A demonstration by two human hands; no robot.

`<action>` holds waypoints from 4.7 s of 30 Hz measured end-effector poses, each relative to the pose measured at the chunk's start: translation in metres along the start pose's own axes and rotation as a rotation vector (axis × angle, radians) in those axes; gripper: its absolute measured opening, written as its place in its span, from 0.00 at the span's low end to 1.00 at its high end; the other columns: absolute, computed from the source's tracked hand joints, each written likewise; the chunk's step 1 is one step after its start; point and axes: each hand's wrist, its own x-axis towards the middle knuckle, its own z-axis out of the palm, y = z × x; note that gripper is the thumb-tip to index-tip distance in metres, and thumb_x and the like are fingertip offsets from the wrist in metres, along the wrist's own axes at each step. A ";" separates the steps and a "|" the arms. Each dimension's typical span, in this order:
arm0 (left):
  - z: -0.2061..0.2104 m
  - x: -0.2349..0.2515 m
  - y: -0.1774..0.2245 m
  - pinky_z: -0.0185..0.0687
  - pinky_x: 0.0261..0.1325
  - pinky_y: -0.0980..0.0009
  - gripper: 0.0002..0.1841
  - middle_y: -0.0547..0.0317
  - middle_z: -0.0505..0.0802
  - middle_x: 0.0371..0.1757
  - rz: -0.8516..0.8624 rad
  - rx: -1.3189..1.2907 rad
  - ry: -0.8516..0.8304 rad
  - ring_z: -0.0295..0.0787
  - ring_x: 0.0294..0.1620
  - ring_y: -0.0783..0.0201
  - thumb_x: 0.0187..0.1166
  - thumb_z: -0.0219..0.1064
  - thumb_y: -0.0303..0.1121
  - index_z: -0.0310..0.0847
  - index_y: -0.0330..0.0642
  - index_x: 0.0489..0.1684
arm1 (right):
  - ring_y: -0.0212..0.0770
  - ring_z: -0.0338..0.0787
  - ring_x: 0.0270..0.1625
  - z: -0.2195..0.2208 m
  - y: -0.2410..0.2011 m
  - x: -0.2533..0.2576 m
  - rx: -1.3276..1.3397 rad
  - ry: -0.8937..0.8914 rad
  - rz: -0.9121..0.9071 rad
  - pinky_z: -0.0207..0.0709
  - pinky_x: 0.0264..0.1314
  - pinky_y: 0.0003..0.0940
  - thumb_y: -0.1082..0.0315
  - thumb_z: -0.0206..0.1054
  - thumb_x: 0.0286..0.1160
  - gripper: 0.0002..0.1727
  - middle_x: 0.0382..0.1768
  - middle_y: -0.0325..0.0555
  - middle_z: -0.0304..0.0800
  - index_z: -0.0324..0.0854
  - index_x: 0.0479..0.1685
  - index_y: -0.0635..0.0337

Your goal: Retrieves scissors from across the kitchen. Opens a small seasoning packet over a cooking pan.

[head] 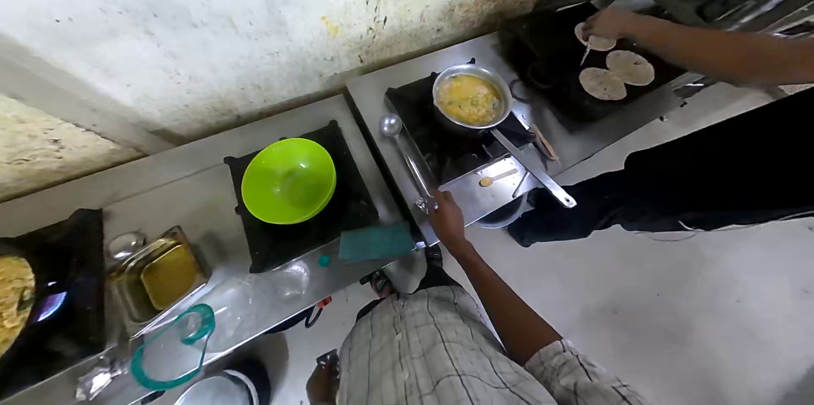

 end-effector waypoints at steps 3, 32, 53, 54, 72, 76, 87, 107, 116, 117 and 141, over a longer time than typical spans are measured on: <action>-0.005 -0.023 0.029 0.88 0.53 0.50 0.20 0.33 0.91 0.50 0.106 -0.078 -0.039 0.90 0.44 0.49 0.84 0.69 0.34 0.80 0.24 0.63 | 0.56 0.91 0.40 -0.012 -0.006 -0.016 0.077 -0.008 -0.062 0.86 0.42 0.59 0.68 0.68 0.79 0.19 0.58 0.59 0.86 0.84 0.68 0.59; 0.178 -0.230 0.091 0.91 0.52 0.61 0.14 0.53 0.96 0.46 0.737 0.404 -0.628 0.94 0.43 0.63 0.80 0.71 0.37 0.89 0.37 0.54 | 0.42 0.93 0.36 -0.052 0.156 -0.195 0.645 -0.601 -0.021 0.90 0.42 0.43 0.56 0.65 0.83 0.15 0.39 0.47 0.92 0.86 0.49 0.60; 0.256 -0.337 0.033 0.86 0.63 0.54 0.17 0.51 0.93 0.56 1.181 0.977 -0.342 0.92 0.56 0.54 0.84 0.60 0.43 0.91 0.43 0.53 | 0.36 0.93 0.47 -0.119 0.249 -0.243 0.418 -0.188 -0.303 0.89 0.53 0.39 0.65 0.68 0.76 0.08 0.42 0.39 0.94 0.94 0.43 0.52; 0.259 -0.337 0.044 0.86 0.63 0.54 0.17 0.50 0.93 0.57 1.184 0.959 -0.334 0.92 0.56 0.54 0.84 0.60 0.42 0.91 0.42 0.54 | 0.35 0.93 0.46 -0.123 0.243 -0.236 0.434 -0.172 -0.315 0.90 0.53 0.37 0.65 0.69 0.77 0.08 0.42 0.39 0.94 0.94 0.43 0.53; 0.161 -0.301 0.116 0.86 0.40 0.72 0.14 0.61 0.93 0.40 1.095 0.142 -0.171 0.86 0.32 0.72 0.84 0.65 0.42 0.90 0.42 0.52 | 0.35 0.92 0.45 -0.109 0.099 -0.154 0.694 -0.446 -0.463 0.89 0.51 0.33 0.65 0.69 0.80 0.09 0.42 0.44 0.93 0.91 0.44 0.62; 0.138 -0.291 0.113 0.88 0.42 0.69 0.12 0.60 0.95 0.44 1.206 0.320 -0.121 0.88 0.35 0.69 0.83 0.67 0.41 0.93 0.46 0.49 | 0.42 0.90 0.54 -0.111 0.076 -0.161 0.242 -0.362 -0.635 0.86 0.58 0.44 0.62 0.68 0.78 0.08 0.46 0.43 0.93 0.93 0.42 0.51; 0.153 -0.320 0.114 0.90 0.37 0.62 0.13 0.56 0.94 0.40 1.248 0.535 -0.050 0.90 0.30 0.63 0.81 0.65 0.39 0.92 0.43 0.47 | 0.38 0.90 0.52 -0.121 0.089 -0.164 0.300 -0.409 -0.573 0.85 0.60 0.36 0.63 0.66 0.81 0.09 0.45 0.44 0.92 0.91 0.45 0.55; 0.223 -0.405 0.040 0.90 0.43 0.60 0.11 0.57 0.95 0.39 1.324 0.801 -0.253 0.92 0.36 0.62 0.79 0.66 0.39 0.92 0.43 0.43 | 0.37 0.88 0.55 -0.174 0.233 -0.262 0.657 -0.243 -0.457 0.84 0.62 0.37 0.61 0.65 0.85 0.10 0.47 0.42 0.90 0.88 0.44 0.55; 0.247 -0.432 0.007 0.88 0.36 0.67 0.12 0.61 0.93 0.33 1.347 0.669 -0.240 0.87 0.29 0.69 0.78 0.69 0.40 0.92 0.43 0.42 | 0.35 0.92 0.44 -0.187 0.276 -0.286 0.936 -0.186 -0.286 0.90 0.50 0.34 0.62 0.72 0.80 0.11 0.44 0.42 0.92 0.86 0.49 0.60; 0.254 -0.436 0.006 0.88 0.36 0.67 0.12 0.61 0.93 0.33 1.342 0.625 -0.237 0.87 0.29 0.69 0.78 0.68 0.40 0.92 0.42 0.43 | 0.36 0.93 0.42 -0.192 0.283 -0.286 0.979 -0.182 -0.229 0.90 0.48 0.35 0.62 0.72 0.79 0.11 0.43 0.42 0.93 0.87 0.49 0.60; 0.453 -0.465 0.091 0.88 0.52 0.59 0.14 0.52 0.95 0.45 1.283 0.804 -0.849 0.92 0.41 0.61 0.84 0.64 0.37 0.89 0.39 0.56 | 0.37 0.93 0.32 -0.276 0.392 -0.228 0.942 0.188 0.105 0.91 0.39 0.36 0.73 0.71 0.76 0.07 0.33 0.46 0.95 0.88 0.46 0.68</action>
